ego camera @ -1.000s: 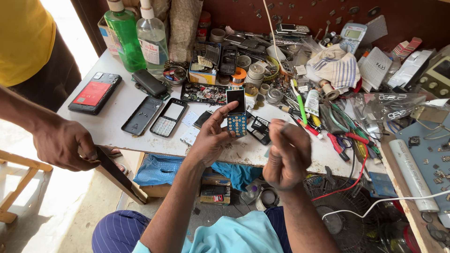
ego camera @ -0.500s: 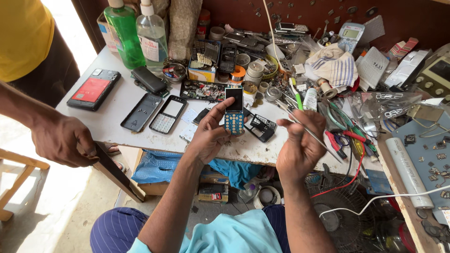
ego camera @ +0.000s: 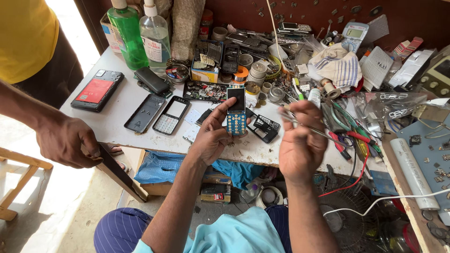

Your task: The person sits at a cluttered repair bench and works on a small feature phone, holding it in one hand while using a thin metal tool with the other to pry at the phone's edges and keypad area. They repeatedly reposition the phone, set it down, pick it up again, and continue working on it with the tool and fingers.

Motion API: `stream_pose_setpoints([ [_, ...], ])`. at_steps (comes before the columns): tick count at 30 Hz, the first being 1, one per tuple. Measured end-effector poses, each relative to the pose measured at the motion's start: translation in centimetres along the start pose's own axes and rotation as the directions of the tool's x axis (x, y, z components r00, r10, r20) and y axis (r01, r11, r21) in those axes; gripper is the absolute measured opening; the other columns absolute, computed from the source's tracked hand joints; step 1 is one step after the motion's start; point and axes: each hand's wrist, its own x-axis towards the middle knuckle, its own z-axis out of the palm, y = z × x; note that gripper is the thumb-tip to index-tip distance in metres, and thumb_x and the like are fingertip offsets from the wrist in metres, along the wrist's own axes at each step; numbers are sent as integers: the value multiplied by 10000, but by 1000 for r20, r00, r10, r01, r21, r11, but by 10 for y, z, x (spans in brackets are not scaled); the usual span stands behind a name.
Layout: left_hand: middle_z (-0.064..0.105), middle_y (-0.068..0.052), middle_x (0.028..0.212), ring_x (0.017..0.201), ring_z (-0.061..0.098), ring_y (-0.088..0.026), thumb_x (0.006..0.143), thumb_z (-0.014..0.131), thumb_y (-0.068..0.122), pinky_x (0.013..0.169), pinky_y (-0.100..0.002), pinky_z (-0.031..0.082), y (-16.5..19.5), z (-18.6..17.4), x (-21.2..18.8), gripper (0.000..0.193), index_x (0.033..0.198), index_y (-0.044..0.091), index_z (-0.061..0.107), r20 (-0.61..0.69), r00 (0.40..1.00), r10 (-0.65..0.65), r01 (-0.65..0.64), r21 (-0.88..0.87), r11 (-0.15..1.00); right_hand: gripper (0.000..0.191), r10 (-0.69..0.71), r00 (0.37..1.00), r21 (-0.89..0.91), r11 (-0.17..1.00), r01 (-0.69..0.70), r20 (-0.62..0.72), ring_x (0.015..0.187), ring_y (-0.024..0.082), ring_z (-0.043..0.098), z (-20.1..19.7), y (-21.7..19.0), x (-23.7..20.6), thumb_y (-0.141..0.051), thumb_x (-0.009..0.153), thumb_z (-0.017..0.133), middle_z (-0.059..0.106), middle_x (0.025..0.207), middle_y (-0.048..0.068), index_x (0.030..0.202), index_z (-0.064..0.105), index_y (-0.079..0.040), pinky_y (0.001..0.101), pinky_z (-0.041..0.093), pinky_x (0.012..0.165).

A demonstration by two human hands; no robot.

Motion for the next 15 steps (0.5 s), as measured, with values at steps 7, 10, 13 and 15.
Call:
stream_pose_setpoints([
  [7, 520, -167, 1471, 1176, 664, -268, 799, 511, -255, 954, -412, 618, -3, -6, -1, 856, 1592, 25, 348, 2, 1000, 7, -7, -5, 1000, 236, 361, 930, -59, 929, -366, -72, 1049, 213, 719, -13, 45, -30, -152, 1104, 598, 693, 1151, 172, 1258, 602, 27, 380, 615, 991],
  [10, 530, -113, 1471, 1139, 687, -211, 775, 502, -245, 942, -377, 621, -4, -8, -1, 855, 1569, 40, 364, -1, 1000, 8, -8, -12, 1000, 212, 401, 914, -86, 910, -405, -58, 1078, 195, 709, -10, 53, -33, -127, 1086, 592, 676, 1192, 161, 1226, 537, 23, 355, 610, 1004],
  [13, 530, -106, 1482, 1123, 676, -202, 770, 487, -250, 914, -354, 614, -5, -10, -1, 861, 1578, 27, 384, 51, 997, 58, -57, -26, 998, 210, 376, 926, -157, 913, -377, -36, 1077, 188, 706, -4, 54, -33, -118, 1089, 580, 675, 1208, 163, 1232, 523, 24, 336, 611, 990],
  [15, 538, -96, 1478, 1117, 672, -190, 821, 492, -234, 887, -338, 614, -6, -9, -1, 806, 1575, 30, 390, 18, 999, 36, -36, -36, 999, 215, 349, 936, -167, 922, -350, -34, 1069, 186, 710, -1, 54, -32, -114, 1086, 585, 675, 1197, 160, 1240, 523, 22, 332, 614, 978],
])
